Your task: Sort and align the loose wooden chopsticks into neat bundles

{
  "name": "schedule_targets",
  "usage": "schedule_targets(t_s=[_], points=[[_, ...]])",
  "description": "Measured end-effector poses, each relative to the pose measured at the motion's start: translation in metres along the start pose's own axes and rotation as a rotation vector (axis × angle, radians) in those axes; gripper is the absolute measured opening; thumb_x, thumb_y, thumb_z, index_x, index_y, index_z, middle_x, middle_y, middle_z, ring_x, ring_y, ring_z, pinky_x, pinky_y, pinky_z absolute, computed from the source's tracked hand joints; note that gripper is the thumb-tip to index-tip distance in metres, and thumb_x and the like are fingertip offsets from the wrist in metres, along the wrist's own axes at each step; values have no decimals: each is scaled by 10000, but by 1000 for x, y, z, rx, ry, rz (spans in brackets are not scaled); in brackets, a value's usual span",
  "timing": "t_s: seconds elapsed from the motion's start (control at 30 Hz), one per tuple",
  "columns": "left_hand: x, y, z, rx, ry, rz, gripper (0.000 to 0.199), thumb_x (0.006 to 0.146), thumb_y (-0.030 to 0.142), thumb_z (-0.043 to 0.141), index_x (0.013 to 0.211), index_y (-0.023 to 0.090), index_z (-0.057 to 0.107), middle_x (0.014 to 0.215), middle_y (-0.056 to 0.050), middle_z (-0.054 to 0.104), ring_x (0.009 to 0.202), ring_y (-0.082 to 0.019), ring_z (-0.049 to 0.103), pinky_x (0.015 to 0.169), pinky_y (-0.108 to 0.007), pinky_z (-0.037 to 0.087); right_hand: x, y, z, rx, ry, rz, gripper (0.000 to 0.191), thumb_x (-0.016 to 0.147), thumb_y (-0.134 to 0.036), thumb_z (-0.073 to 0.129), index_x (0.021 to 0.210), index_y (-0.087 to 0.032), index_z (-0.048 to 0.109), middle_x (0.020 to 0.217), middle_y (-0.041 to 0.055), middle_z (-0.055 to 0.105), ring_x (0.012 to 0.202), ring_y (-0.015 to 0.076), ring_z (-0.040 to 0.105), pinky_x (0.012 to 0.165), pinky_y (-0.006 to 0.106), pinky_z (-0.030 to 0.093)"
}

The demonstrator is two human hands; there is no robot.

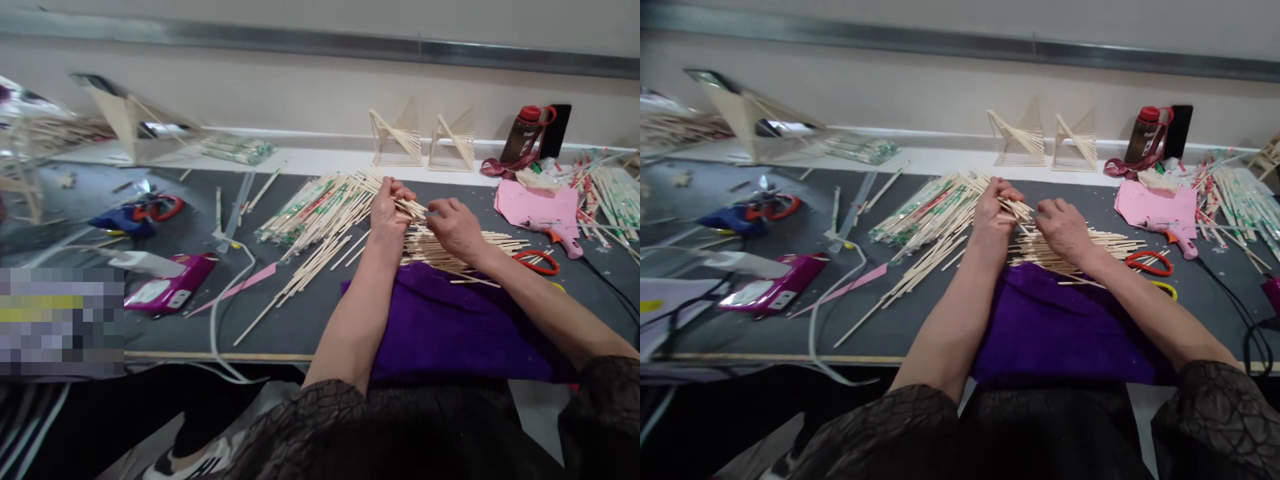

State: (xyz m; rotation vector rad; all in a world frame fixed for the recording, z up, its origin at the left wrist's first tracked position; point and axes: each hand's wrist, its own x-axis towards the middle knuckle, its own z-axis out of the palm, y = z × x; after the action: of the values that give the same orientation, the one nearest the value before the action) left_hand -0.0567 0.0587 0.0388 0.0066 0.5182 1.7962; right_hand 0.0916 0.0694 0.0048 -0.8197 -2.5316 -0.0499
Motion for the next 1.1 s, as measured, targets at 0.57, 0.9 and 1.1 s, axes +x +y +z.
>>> schedule_targets(t_s=[0.57,0.9,1.1], points=[[-21,-32,-25,273,-36,-259,273,921,138,468,673,135,583,691,-50,678,714,-144,681,759,-295,545,-3,15,-23,529,38,381,232,857,-357,558,964,-180,665,598,-13,630,539,125,543,573,251,403],[-19,-42,-35,214,-39,-166,151,886,131,522,751,156,586,759,-39,691,889,-164,688,827,-319,543,-10,13,-18,494,-30,319,176,808,-295,569,807,-179,701,699,4,665,642,136,556,610,250,392],[-8,-26,-47,167,-2,0,151,909,167,502,772,167,566,794,-23,693,912,-144,682,843,-316,533,-18,24,-23,530,213,435,187,817,-296,553,767,-169,681,652,10,618,613,133,524,604,262,398]])
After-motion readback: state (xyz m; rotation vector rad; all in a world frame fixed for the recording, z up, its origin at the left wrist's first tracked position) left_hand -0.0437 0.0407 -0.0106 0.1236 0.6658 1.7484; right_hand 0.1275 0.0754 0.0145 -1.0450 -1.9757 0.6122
